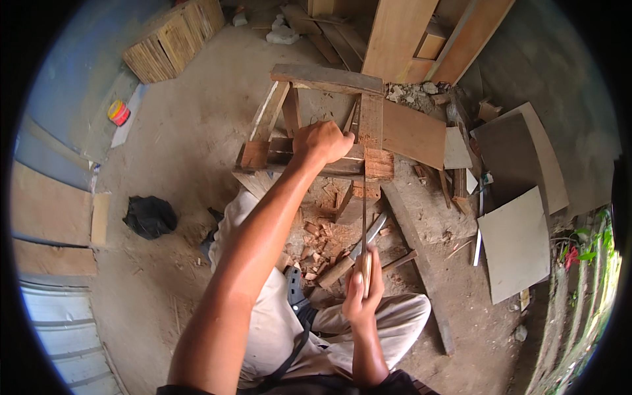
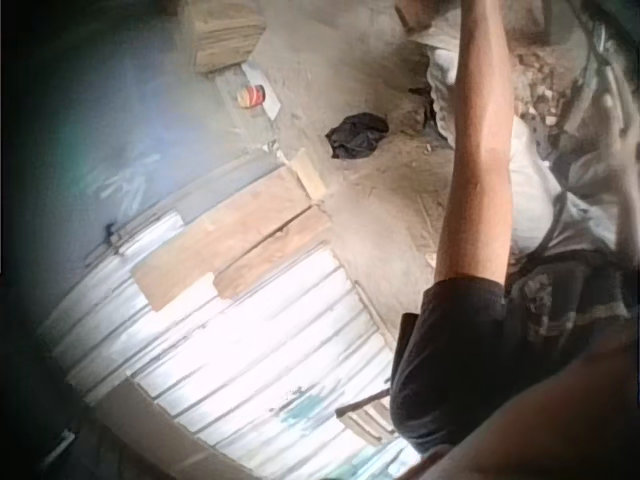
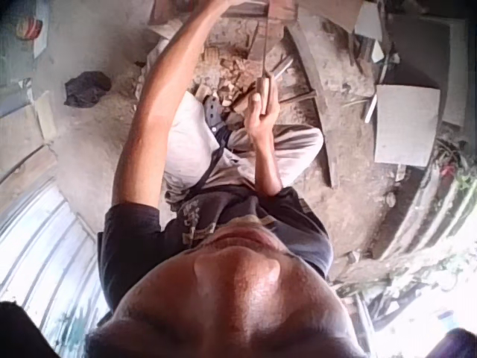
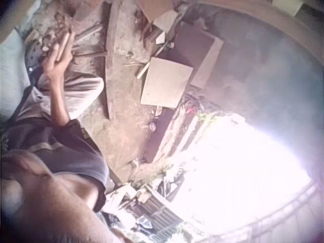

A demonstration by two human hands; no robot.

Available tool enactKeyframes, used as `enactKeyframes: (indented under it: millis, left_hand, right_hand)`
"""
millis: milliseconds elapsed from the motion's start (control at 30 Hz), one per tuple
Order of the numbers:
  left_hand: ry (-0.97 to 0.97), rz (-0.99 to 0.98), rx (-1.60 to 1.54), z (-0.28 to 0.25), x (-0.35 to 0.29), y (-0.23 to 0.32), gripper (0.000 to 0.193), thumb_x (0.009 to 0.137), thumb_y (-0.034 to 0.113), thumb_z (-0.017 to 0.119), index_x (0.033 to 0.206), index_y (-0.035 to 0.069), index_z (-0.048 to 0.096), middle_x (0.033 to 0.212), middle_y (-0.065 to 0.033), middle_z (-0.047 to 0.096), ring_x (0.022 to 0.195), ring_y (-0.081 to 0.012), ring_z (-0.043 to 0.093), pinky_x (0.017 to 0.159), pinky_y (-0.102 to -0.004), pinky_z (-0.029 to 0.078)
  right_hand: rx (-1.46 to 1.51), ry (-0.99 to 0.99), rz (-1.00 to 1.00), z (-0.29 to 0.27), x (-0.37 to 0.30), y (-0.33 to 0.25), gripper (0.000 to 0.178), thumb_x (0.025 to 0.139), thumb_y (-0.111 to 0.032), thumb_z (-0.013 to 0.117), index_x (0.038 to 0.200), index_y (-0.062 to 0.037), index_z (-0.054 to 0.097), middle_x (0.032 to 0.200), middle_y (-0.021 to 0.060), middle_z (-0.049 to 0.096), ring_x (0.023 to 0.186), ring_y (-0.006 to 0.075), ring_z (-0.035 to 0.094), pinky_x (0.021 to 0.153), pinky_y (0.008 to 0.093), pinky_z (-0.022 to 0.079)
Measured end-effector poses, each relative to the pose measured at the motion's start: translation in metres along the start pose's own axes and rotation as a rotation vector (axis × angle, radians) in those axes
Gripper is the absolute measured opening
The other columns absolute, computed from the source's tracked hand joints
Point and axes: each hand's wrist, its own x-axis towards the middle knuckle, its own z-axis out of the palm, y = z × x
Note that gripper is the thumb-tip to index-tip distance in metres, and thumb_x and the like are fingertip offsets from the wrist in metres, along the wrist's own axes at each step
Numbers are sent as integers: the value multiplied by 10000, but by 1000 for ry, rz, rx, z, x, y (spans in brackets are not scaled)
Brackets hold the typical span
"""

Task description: The person sits on the floor and uses a chisel and mallet to carve and shape a wooden frame. They repeatedly strike the chisel to remove wood chips and refine the joints. Later, they use a metal file to smooth the edges of a small wooden piece.

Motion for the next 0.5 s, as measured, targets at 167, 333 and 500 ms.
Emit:
enactKeyframes:
  millis: [167, 333, 500]
  left_hand:
    - [20, -32, -18, -5, -10, 7, 511, 953, 464, 568, 937, -13, 750, 1009, -220, 758, 950, -346, 746, 853, -453, 594]
    - [-17, -28, -10, -6, -6, 5, 605, 968, 507, 544, 962, -64, 742, 1062, -264, 735, 1041, -411, 715, 921, -506, 547]
    - [22, -29, -5, 0, -3, 2, 509, 963, 475, 561, 829, 18, 739, 970, -204, 759, 881, -336, 744, 811, -489, 589]
  right_hand:
    - [-9, 53, 186, 19, 32, 27, 537, 1072, -266, 523, 1515, 15, 410, 873, -20, 543, 605, 21, 432, 522, 195, 344]
    - [13, 20, 27, 4, -5, 2, 603, 1048, -341, 528, 1506, 32, 407, 834, -5, 540, 610, 46, 469, 543, 196, 364]
    - [7, 48, 150, 12, 19, -1, 571, 1054, -318, 515, 1505, 19, 417, 844, -15, 549, 608, 33, 454, 524, 201, 355]
